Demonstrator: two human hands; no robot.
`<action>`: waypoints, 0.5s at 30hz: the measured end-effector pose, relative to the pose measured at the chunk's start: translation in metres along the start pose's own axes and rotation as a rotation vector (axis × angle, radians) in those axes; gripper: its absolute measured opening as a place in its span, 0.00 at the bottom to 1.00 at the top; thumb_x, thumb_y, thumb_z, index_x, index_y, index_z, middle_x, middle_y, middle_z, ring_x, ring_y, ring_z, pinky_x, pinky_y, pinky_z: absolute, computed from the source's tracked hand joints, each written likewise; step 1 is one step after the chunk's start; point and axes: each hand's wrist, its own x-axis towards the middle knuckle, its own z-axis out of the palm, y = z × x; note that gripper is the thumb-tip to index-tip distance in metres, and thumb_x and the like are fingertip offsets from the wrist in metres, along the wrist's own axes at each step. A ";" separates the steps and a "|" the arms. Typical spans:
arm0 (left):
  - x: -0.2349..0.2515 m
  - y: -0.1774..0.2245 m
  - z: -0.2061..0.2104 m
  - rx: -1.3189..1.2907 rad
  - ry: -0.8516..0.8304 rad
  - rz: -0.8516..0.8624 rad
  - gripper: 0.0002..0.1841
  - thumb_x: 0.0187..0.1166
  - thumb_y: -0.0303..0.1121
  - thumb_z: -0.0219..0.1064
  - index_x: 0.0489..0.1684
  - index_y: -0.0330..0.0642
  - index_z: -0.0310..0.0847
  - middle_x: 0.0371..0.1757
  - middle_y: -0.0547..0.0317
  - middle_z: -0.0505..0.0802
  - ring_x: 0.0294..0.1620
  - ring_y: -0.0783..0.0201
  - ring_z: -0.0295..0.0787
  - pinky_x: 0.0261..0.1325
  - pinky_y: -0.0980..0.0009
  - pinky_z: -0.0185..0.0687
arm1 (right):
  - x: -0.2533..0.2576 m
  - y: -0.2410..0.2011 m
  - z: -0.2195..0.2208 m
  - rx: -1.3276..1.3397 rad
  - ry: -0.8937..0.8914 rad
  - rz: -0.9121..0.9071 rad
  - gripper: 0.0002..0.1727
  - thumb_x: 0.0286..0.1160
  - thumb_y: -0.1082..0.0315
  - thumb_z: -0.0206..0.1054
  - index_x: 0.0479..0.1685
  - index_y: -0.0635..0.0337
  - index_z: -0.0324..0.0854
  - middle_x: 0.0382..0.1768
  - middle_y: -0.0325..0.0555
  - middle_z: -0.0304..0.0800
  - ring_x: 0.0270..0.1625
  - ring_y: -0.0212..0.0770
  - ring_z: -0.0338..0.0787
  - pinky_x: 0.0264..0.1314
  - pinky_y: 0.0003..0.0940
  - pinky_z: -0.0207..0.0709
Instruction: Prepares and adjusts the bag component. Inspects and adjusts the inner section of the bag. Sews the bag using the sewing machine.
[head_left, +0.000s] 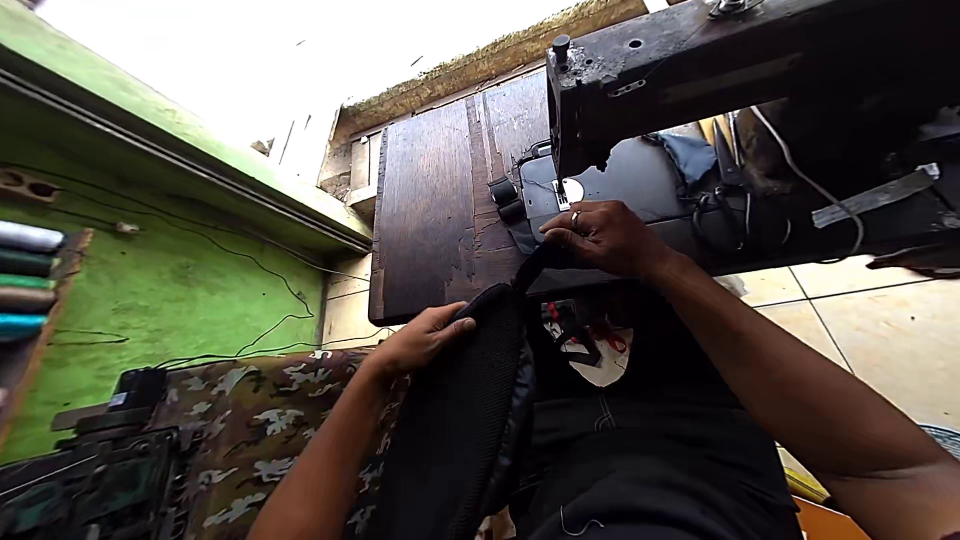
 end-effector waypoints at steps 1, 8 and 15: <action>0.007 -0.009 0.015 -0.103 -0.018 -0.012 0.16 0.93 0.41 0.51 0.62 0.44 0.82 0.41 0.71 0.91 0.42 0.81 0.88 0.52 0.76 0.86 | -0.004 0.006 0.008 -0.070 0.000 0.013 0.26 0.88 0.41 0.55 0.51 0.47 0.94 0.33 0.42 0.89 0.37 0.43 0.89 0.38 0.45 0.82; 0.017 -0.047 0.069 -0.473 0.168 -0.024 0.18 0.94 0.38 0.46 0.67 0.43 0.79 0.47 0.67 0.93 0.48 0.77 0.91 0.58 0.73 0.88 | -0.046 -0.012 0.034 -0.362 0.127 -0.002 0.26 0.89 0.51 0.58 0.75 0.57 0.82 0.74 0.60 0.80 0.78 0.62 0.76 0.82 0.59 0.65; 0.020 -0.030 0.048 -0.359 0.272 -0.027 0.19 0.95 0.44 0.47 0.68 0.46 0.79 0.44 0.60 0.94 0.40 0.72 0.91 0.45 0.71 0.90 | -0.102 -0.065 0.064 0.026 0.039 0.147 0.34 0.81 0.41 0.64 0.69 0.65 0.82 0.68 0.58 0.84 0.71 0.53 0.83 0.74 0.48 0.78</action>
